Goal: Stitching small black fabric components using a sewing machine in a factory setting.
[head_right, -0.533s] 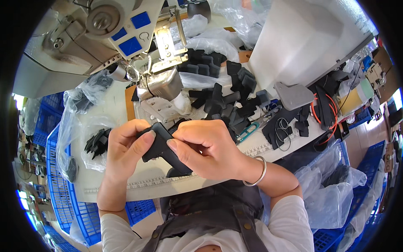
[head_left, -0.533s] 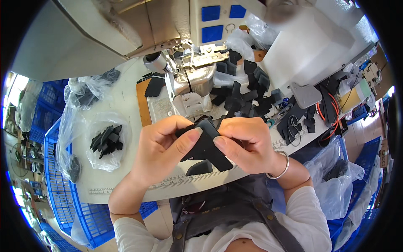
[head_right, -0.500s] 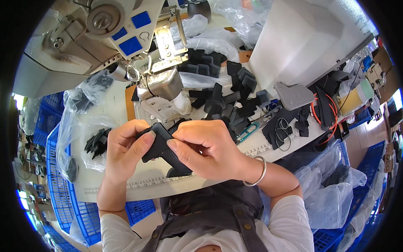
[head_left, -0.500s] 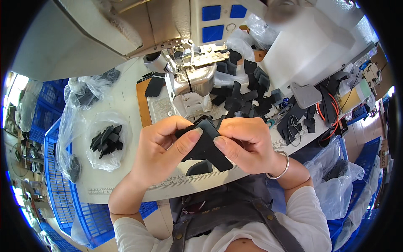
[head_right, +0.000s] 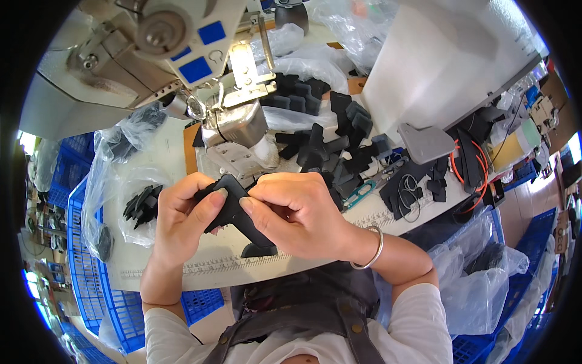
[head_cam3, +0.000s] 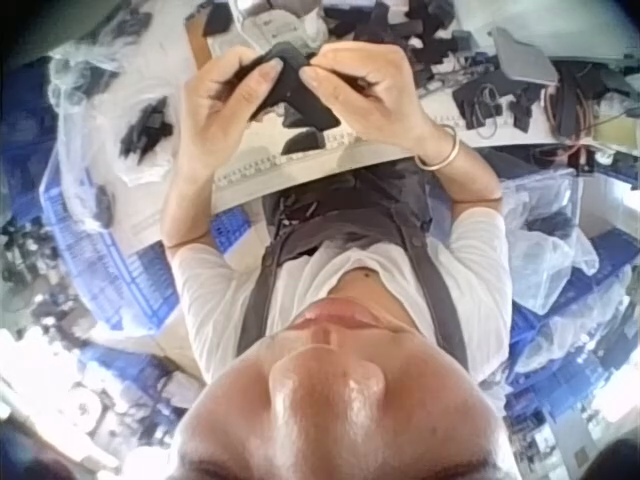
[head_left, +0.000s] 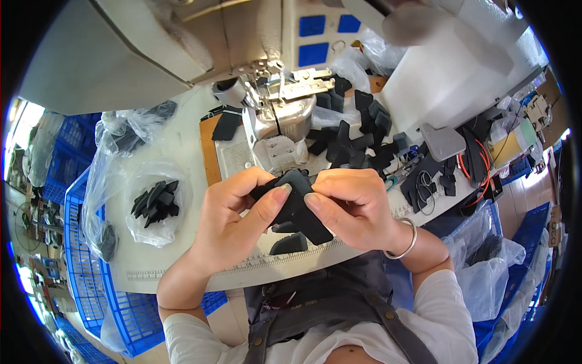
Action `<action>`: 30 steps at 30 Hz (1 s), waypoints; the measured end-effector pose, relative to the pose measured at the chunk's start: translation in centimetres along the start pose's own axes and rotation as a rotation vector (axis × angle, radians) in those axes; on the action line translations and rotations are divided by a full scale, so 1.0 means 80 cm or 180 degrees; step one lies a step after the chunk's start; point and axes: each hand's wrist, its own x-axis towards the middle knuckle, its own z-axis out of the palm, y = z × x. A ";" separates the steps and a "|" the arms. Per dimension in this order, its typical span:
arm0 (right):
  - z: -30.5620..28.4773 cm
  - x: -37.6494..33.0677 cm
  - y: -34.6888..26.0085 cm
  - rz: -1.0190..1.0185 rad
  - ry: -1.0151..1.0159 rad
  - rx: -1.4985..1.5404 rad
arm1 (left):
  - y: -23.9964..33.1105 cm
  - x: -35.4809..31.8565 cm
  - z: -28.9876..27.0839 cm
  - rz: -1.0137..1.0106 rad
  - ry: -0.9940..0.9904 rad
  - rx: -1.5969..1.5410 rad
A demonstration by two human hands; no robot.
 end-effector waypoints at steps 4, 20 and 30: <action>0.004 0.022 -0.002 0.0385 -0.0095 0.0215 | 0.014 0.021 -0.019 -0.0134 0.0013 -0.0128; 0.016 0.064 -0.015 0.1595 0.0206 0.1522 | 0.026 0.076 -0.056 -0.0347 -0.0024 -0.0900; 0.025 0.064 -0.011 0.1576 0.0372 0.1452 | 0.021 0.083 -0.066 -0.0414 -0.0062 -0.0839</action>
